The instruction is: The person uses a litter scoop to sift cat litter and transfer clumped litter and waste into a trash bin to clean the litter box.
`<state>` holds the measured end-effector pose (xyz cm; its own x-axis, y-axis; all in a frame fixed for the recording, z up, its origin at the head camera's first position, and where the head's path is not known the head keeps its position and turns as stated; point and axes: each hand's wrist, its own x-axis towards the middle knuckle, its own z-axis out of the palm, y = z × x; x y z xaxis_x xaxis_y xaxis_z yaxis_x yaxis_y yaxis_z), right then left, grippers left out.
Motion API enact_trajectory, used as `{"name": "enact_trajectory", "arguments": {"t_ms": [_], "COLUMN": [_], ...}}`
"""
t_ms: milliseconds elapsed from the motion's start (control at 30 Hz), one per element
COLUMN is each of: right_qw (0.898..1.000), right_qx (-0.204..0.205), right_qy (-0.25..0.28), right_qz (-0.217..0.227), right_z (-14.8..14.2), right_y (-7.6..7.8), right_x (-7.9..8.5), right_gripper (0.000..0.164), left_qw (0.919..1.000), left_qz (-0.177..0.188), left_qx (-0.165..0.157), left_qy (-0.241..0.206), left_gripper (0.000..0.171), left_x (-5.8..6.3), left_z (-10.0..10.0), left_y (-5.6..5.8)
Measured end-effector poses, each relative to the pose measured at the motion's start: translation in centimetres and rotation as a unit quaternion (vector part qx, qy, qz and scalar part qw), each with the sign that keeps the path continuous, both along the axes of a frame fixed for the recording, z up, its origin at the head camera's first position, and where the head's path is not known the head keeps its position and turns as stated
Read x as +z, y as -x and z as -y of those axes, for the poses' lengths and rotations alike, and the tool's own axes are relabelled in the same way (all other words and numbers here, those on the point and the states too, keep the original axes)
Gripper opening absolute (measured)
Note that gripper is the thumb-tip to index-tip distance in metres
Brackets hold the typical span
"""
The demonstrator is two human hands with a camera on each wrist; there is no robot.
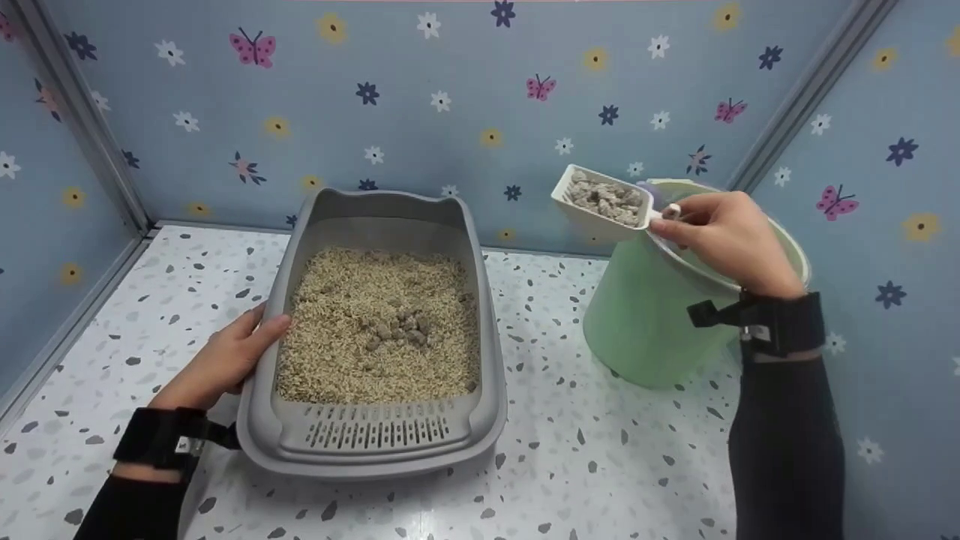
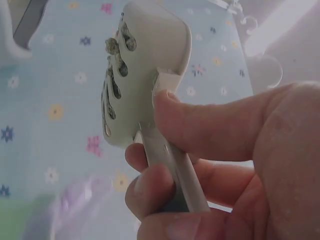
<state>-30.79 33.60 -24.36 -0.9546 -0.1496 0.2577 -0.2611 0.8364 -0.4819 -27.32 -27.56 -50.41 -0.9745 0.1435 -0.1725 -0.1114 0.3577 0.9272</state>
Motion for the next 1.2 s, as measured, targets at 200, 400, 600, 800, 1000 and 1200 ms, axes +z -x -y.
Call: {"name": "enact_trajectory", "arguments": {"t_ms": [200, 400, 600, 800, 1000, 1200], "right_qw": [0.998, 0.992, 0.985, 0.979, 0.975, 0.973], "right_qx": [-0.066, -0.125, -0.17, -0.189, -0.196, -0.194], "right_qy": [-0.001, 0.011, -0.014, -0.054, -0.081, -0.105], "right_qz": [-0.001, 0.014, 0.023, 0.048, 0.066, 0.069], "right_z": [-3.5, -5.6, -7.3, -8.5, -9.3, -9.4], "right_y": [0.7, 1.1, 1.2, 1.2, 0.7, 0.5], "right_x": [0.6, 0.8, 0.6, 0.6, 0.7, 0.6], "right_gripper": [0.047, 0.047, 0.059, 0.064, 0.066, 0.061], "left_qw": [1.0, 1.0, 1.0, 1.0, 0.9999, 1.0], "left_qz": [0.003, 0.005, 0.002, 0.004, 0.002, 0.002], "left_qx": [0.001, 0.002, 0.004, 0.002, 0.003, 0.001], "left_qy": [0.002, 0.004, 0.004, 0.008, 0.01, 0.008], "left_gripper": [0.092, 0.094, 0.092, 0.095, 0.093, 0.092], "left_x": [0.2, 0.4, 0.2, 0.1, 0.2, 0.3], "left_z": [-0.1, -0.2, -0.1, -0.1, 0.0, -0.1], "left_y": [0.0, -0.1, 0.0, -0.1, 0.0, -0.1]}}
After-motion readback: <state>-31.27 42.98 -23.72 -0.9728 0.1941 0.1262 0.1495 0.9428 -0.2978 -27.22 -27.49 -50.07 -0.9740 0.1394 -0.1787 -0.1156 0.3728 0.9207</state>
